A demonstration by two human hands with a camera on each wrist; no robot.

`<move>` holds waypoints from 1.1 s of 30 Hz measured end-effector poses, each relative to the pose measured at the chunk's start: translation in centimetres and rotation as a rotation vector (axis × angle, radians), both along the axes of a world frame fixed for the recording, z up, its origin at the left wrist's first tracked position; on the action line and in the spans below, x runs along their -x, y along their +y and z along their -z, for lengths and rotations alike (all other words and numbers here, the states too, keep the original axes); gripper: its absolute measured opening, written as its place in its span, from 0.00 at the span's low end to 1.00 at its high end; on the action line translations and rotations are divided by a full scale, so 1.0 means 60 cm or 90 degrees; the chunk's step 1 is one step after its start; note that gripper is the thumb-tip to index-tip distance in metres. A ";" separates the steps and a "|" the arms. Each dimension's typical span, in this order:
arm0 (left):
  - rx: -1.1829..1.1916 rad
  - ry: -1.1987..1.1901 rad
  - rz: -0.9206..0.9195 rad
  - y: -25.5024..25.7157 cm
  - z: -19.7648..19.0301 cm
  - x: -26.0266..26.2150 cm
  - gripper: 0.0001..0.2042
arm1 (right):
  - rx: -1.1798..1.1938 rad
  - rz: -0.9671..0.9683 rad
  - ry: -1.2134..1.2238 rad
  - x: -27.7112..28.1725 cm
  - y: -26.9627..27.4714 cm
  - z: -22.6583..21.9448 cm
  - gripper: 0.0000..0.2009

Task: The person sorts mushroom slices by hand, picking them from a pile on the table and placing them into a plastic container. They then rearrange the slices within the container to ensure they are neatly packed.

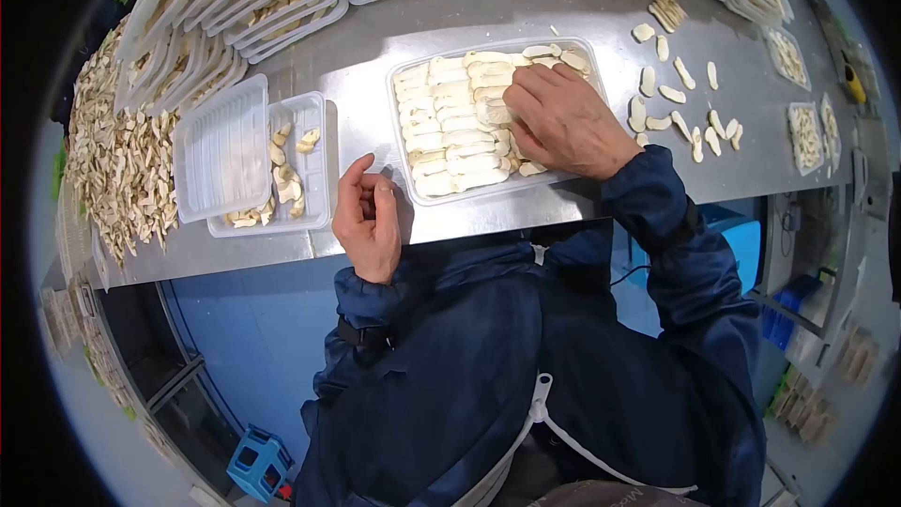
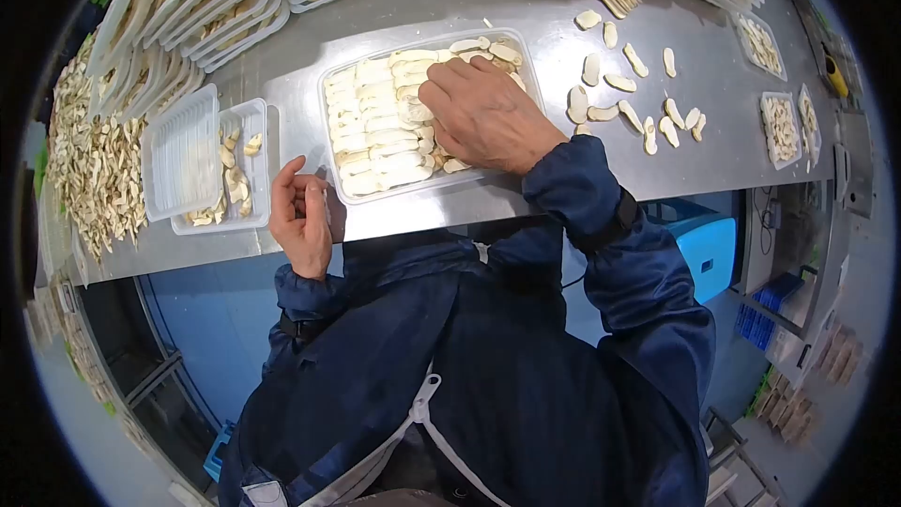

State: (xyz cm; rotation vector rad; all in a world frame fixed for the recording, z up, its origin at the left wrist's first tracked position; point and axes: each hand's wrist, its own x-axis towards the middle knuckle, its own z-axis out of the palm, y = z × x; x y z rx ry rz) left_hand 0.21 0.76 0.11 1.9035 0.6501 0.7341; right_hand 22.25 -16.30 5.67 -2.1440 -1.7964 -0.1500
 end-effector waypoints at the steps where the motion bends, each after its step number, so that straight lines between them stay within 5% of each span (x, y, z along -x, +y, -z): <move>1: -0.003 0.000 0.001 0.001 0.001 0.000 0.14 | 0.000 0.000 -0.004 0.000 0.000 0.000 0.08; 13: 0.028 -0.015 0.014 0.001 0.005 0.004 0.15 | -0.039 0.028 0.018 -0.004 -0.020 -0.010 0.10; 21: 0.084 -0.036 0.024 0.001 0.011 0.005 0.16 | -0.230 0.475 -0.014 -0.101 -0.260 -0.064 0.05; 23: 0.061 -0.022 0.028 0.000 0.007 0.005 0.15 | -0.106 0.659 -0.026 -0.128 -0.349 -0.063 0.05; 25: 0.057 -0.029 0.029 0.000 0.011 0.005 0.15 | 0.062 0.704 -0.039 -0.148 -0.427 -0.031 0.07; 26: 0.050 -0.024 0.022 0.000 0.013 0.003 0.15 | 0.144 0.721 -0.043 -0.149 -0.440 -0.028 0.08; 30: 0.072 -0.033 0.024 -0.001 0.009 0.001 0.16 | 0.032 0.686 0.103 -0.123 -0.413 -0.009 0.10; 33: 0.082 -0.029 0.023 -0.001 0.006 0.000 0.16 | -0.023 0.628 0.067 -0.123 -0.393 0.009 0.10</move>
